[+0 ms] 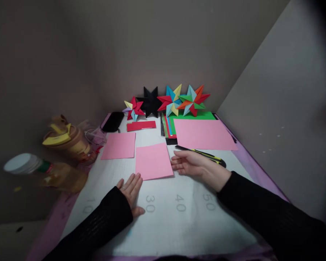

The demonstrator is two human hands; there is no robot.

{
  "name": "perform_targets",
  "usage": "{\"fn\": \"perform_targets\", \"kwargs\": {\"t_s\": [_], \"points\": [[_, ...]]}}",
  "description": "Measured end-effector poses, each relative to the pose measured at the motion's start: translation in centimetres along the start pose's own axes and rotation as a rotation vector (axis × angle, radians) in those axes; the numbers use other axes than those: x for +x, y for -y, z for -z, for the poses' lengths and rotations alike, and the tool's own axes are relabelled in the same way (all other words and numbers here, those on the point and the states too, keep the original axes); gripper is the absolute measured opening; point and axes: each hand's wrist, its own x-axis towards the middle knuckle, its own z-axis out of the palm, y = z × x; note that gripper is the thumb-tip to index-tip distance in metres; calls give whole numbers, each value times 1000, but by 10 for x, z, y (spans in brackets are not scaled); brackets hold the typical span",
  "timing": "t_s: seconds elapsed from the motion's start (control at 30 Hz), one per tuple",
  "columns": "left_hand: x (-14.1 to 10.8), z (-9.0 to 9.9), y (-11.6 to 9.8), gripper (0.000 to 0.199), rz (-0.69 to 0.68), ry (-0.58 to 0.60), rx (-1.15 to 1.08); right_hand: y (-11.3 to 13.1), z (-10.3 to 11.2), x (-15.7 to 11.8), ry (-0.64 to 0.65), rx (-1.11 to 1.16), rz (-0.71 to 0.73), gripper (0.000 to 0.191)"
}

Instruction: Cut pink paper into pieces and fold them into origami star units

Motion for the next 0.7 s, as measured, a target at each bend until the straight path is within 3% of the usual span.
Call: {"fn": "perform_targets", "kwargs": {"t_s": [0.07, 0.13, 0.23, 0.3, 0.37, 0.43, 0.47, 0.5, 0.57, 0.7], "points": [[-1, 4, -1, 93, -1, 22, -23, -4, -4, 9, 14, -186, -2, 17], [-3, 7, -2, 92, -8, 24, -53, -13, -9, 17, -36, -444, 91, 18], [-8, 8, 4, 83, 35, 6, -125, -27, -15, 22, -115, -688, 375, 12], [-7, 8, 13, 70, 143, -99, -219, -29, -17, 19, -108, -709, 544, 9], [1, 11, 25, 68, 242, -343, -399, -24, -17, 14, -84, -730, 636, 12], [18, 18, 36, 84, 221, -609, -702, -15, -18, 9, -84, -769, 710, 15], [28, 22, 40, 87, 193, -638, -921, -10, -19, 7, -97, -778, 750, 16], [38, 26, 43, 84, 133, -589, -1143, -5, -20, 7, -112, -779, 796, 15], [59, 33, 46, 63, 68, -526, -1429, 3, -20, 11, -166, -768, 910, 15], [84, 35, 43, 37, 99, -646, -1546, 3, -11, 33, -281, -857, 1031, 19]]}}
